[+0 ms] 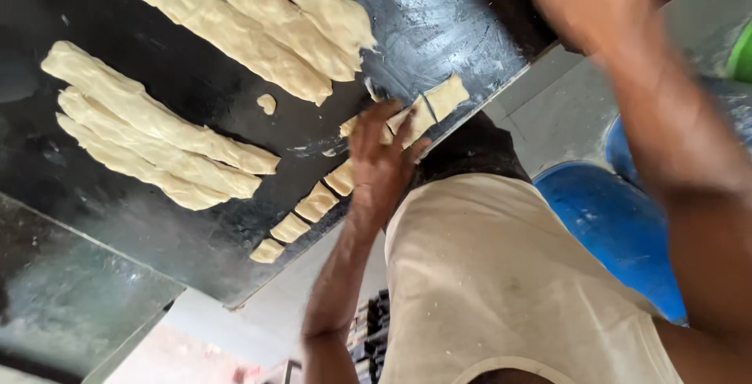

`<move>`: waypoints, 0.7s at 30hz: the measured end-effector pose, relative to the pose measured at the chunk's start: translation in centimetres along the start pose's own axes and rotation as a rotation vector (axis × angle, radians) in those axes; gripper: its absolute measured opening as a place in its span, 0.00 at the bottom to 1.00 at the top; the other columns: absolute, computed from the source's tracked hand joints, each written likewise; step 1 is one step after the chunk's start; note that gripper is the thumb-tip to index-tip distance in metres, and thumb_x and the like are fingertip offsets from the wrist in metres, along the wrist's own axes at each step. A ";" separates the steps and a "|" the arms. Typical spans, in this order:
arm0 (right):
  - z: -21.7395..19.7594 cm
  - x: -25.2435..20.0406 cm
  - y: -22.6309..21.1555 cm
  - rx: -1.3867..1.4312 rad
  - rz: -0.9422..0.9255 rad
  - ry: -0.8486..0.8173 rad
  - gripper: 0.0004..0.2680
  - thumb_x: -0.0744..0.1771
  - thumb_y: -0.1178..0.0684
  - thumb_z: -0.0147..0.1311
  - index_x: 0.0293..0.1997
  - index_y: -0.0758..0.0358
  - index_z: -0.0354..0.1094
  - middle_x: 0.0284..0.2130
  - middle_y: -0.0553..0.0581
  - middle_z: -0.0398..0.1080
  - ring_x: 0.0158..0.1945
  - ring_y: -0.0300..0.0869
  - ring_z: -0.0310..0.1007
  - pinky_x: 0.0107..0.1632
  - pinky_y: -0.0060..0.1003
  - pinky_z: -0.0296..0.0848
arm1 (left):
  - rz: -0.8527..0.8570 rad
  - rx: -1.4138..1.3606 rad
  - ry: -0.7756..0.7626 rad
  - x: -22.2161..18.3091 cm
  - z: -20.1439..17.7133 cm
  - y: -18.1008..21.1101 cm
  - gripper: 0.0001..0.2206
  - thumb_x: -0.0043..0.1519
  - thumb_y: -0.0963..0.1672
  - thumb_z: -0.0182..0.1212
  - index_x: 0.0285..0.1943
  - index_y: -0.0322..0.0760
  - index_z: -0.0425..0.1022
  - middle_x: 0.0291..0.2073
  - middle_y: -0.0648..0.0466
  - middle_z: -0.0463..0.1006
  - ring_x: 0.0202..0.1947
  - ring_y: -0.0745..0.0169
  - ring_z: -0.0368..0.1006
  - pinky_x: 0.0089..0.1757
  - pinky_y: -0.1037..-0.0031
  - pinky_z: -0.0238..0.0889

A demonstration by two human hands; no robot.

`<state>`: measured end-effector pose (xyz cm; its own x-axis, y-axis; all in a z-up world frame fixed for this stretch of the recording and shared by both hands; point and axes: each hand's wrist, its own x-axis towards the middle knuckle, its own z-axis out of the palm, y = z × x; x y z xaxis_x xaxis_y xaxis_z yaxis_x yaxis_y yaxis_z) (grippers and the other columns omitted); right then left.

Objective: The person shapes dough by rolling it into long strips, cutting the strips into small pieces using a green scraper, and kemudian folding and rolling each piece into a small bun-like shape before placing it onto a tray.

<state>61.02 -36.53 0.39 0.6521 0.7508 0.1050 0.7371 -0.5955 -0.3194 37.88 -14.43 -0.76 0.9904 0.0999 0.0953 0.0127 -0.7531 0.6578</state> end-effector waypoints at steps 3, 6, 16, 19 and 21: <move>1.1 -6.3 -5.9 0.067 -0.044 -0.077 0.07 0.70 0.49 0.64 0.46 0.61 0.75 0.56 0.60 0.66 0.65 0.53 0.65 0.64 0.50 0.71 | 0.139 0.074 0.004 -1.5 2.3 -0.4 0.16 0.56 0.42 0.68 0.55 0.41 0.81 0.61 0.52 0.69 0.64 0.49 0.64 0.60 0.55 0.63; 4.0 -9.0 -9.5 0.158 -0.031 -0.098 0.10 0.66 0.53 0.68 0.45 0.61 0.71 0.54 0.62 0.64 0.63 0.58 0.64 0.61 0.54 0.72 | 0.170 0.076 -0.050 -1.1 4.5 -2.7 0.16 0.59 0.40 0.63 0.57 0.43 0.80 0.63 0.53 0.70 0.62 0.49 0.66 0.60 0.60 0.65; 5.7 -6.0 -6.3 0.216 -0.285 -0.250 0.09 0.64 0.63 0.64 0.45 0.65 0.66 0.53 0.62 0.67 0.61 0.57 0.69 0.59 0.50 0.75 | -0.476 -2.062 0.203 -4.5 0.2 -8.1 0.24 0.69 0.52 0.57 0.62 0.26 0.71 0.57 0.44 0.77 0.57 0.52 0.76 0.55 0.68 0.71; 4.7 -4.1 -8.7 0.398 -0.138 -0.219 0.06 0.66 0.64 0.61 0.43 0.66 0.66 0.49 0.61 0.70 0.52 0.51 0.74 0.50 0.44 0.78 | -0.555 -1.672 0.294 -6.4 0.2 -8.1 0.18 0.69 0.38 0.58 0.68 0.27 0.65 0.55 0.48 0.75 0.60 0.55 0.74 0.54 0.72 0.69; 4.1 -1.5 -11.5 0.514 -0.125 -0.144 0.06 0.67 0.64 0.61 0.44 0.66 0.67 0.47 0.61 0.71 0.49 0.49 0.76 0.48 0.41 0.79 | -0.599 -1.528 0.480 -7.5 -2.0 -9.4 0.16 0.72 0.37 0.57 0.68 0.19 0.67 0.54 0.43 0.77 0.52 0.58 0.71 0.49 0.74 0.64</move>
<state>50.87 -29.65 0.06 0.5074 0.8600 0.0539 0.6024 -0.3094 -0.7358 30.01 -6.85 -6.18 0.7660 0.5023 -0.4011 -0.0773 0.6914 0.7183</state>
